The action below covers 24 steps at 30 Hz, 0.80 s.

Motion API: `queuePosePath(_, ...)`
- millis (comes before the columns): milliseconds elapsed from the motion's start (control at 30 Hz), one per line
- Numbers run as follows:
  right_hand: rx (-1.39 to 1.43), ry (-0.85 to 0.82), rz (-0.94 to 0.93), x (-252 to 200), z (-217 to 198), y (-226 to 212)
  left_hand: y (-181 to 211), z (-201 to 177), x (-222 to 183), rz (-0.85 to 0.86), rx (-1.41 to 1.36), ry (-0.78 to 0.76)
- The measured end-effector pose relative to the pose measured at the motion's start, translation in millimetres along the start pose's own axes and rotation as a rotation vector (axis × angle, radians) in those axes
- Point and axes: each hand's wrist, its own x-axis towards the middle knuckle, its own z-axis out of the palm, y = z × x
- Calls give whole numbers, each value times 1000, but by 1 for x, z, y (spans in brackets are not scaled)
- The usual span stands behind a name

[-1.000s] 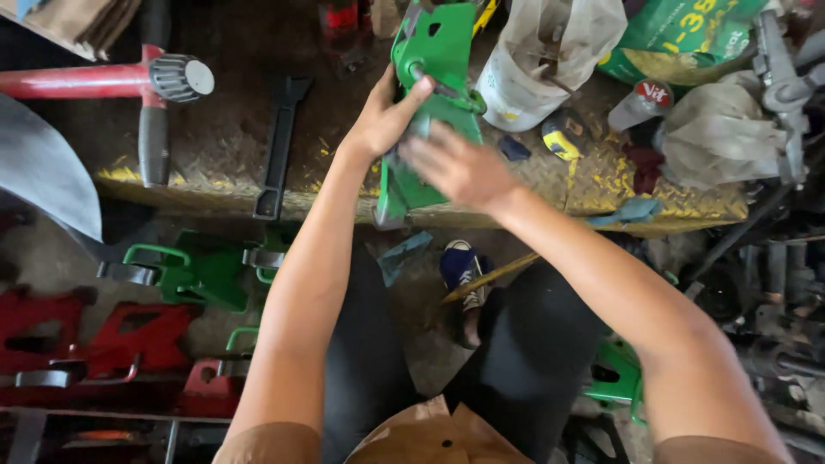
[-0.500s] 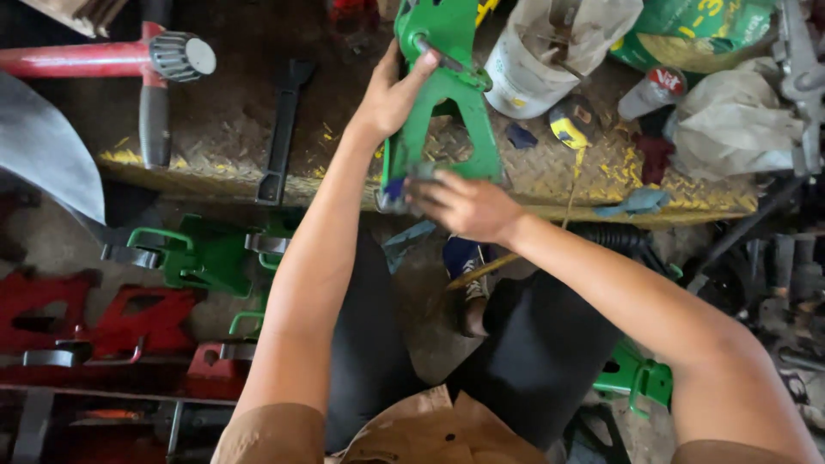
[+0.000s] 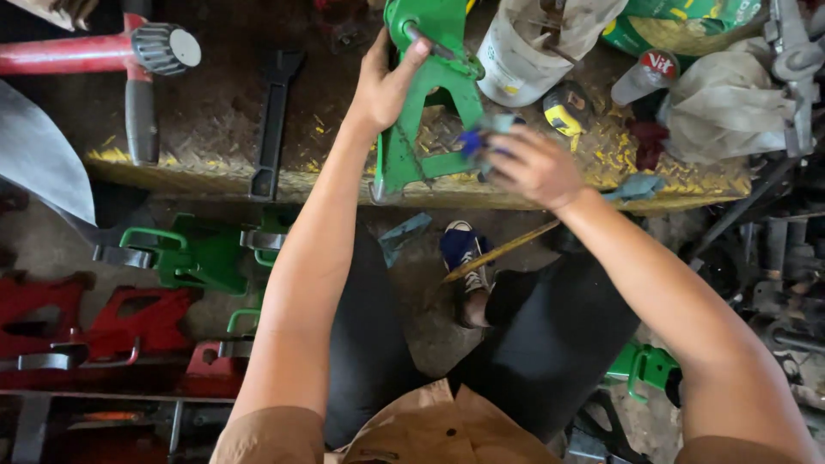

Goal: Cleaning and assembling automotive jack stands and their components on a workshop table.

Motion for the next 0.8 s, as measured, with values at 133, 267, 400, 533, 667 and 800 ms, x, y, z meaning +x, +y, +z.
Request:
queuePosePath(133,-13,32,51,-31,4,6,4,3,0,-151,-93,-11)
queuePosePath(267,24,-140,-150,-30,8,-8,-15,-1,-1,15,31,-11)
queuePosePath(400,174,-111,-27,-6,-9,-19,1,3,-1,49,62,-7)
queuePosePath(533,189,115,200,10,9,-25,21,10,2,-190,-190,13)
queuePosePath(667,305,253,368,43,22,-31,3,5,3,-108,-53,34)
queuePosePath(800,143,215,350,76,18,-40,-4,4,3,7,72,55)
